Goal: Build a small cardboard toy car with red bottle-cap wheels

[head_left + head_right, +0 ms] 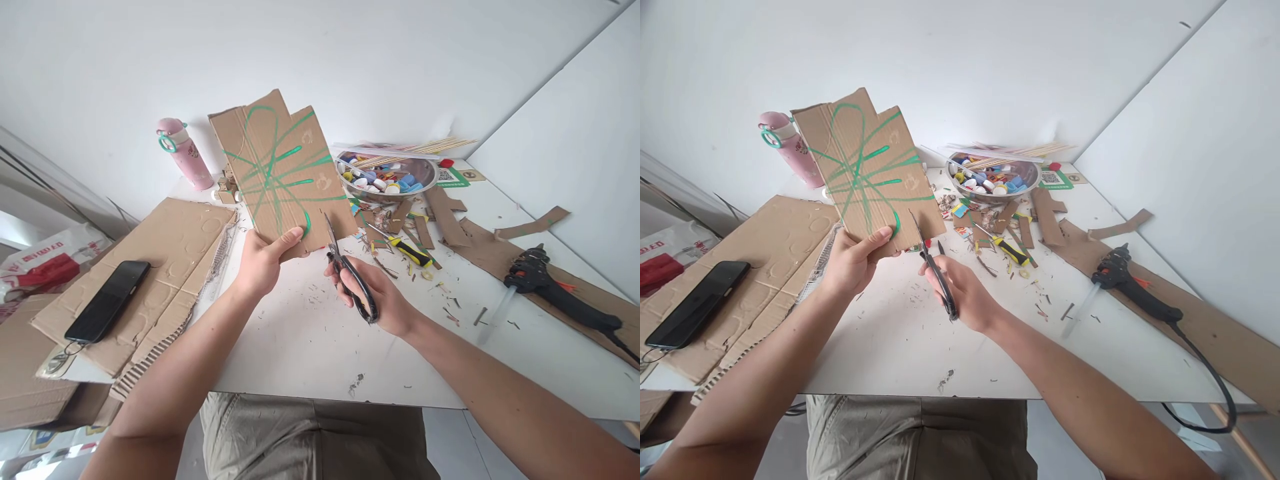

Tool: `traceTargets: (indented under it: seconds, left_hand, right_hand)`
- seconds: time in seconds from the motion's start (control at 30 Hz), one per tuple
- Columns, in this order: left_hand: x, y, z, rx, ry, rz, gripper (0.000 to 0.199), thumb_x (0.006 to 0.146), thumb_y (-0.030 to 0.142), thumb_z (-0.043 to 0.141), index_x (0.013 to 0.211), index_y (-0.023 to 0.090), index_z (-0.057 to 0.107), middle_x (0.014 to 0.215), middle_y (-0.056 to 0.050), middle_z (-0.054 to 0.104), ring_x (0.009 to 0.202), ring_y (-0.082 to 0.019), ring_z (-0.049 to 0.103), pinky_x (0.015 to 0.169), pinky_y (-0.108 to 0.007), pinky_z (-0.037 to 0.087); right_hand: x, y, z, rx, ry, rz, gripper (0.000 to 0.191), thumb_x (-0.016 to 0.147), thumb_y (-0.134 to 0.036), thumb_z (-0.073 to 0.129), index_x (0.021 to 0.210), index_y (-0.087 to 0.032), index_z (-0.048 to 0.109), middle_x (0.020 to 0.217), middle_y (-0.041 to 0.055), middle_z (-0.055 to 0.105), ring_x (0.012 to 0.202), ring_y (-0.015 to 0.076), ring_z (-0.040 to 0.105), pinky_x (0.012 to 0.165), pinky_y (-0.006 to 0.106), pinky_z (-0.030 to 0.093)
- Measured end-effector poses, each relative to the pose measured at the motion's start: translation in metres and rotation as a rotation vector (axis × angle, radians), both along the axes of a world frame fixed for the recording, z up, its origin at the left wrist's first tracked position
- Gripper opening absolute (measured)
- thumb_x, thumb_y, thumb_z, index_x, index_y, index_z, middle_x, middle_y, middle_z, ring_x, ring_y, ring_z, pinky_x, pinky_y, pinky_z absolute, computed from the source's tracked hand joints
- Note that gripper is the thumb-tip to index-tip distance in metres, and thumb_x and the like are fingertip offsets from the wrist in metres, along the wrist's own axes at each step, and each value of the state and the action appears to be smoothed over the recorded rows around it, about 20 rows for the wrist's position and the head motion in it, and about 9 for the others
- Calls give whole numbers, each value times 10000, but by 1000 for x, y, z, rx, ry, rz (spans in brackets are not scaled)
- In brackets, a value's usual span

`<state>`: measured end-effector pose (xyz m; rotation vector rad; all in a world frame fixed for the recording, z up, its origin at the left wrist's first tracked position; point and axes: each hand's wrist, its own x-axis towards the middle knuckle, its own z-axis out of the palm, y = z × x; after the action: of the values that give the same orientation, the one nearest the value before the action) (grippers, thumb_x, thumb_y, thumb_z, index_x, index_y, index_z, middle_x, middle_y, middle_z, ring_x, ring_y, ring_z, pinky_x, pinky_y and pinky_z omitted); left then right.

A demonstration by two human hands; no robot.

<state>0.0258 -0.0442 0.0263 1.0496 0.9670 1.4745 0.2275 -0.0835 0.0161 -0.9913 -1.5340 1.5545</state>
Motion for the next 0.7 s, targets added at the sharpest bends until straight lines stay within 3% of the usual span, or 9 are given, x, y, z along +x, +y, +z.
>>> traceTargets:
  seconds: [0.17,0.33,0.57,0.7]
  left_hand:
    - [-2,-2,3,16,36,-23,471,581,459,1037,693,160,692,701,-16,644,610,-148,602,553,-320,584]
    - [-2,-4,4,36,59,-30,506,597,474,1031,620,171,626,638,8,567,572,-125,540,516,-308,550]
    - [-4,-1,-2,68,53,11,466,629,473,1023,714,192,660,721,-18,639,674,-197,667,589,-350,608]
    - [-4,0,-2,65,50,10,460,629,452,1026,707,197,652,697,-9,621,652,-191,659,562,-338,591]
  right_hand:
    - [-3,-1,-13,72,15,-52,629,867,-877,643,847,-253,573,676,-51,445,564,127,337,543,306,271]
    - [-8,-2,-12,109,27,-83,646,863,-897,619,812,-261,519,639,-68,376,543,125,294,506,309,227]
    - [-10,-3,-8,122,1,-136,632,840,-878,654,792,-257,543,608,-71,372,540,123,311,483,296,212]
    - [-9,-2,-8,80,19,-141,629,804,-866,696,768,-256,546,586,-76,402,500,107,309,472,290,227]
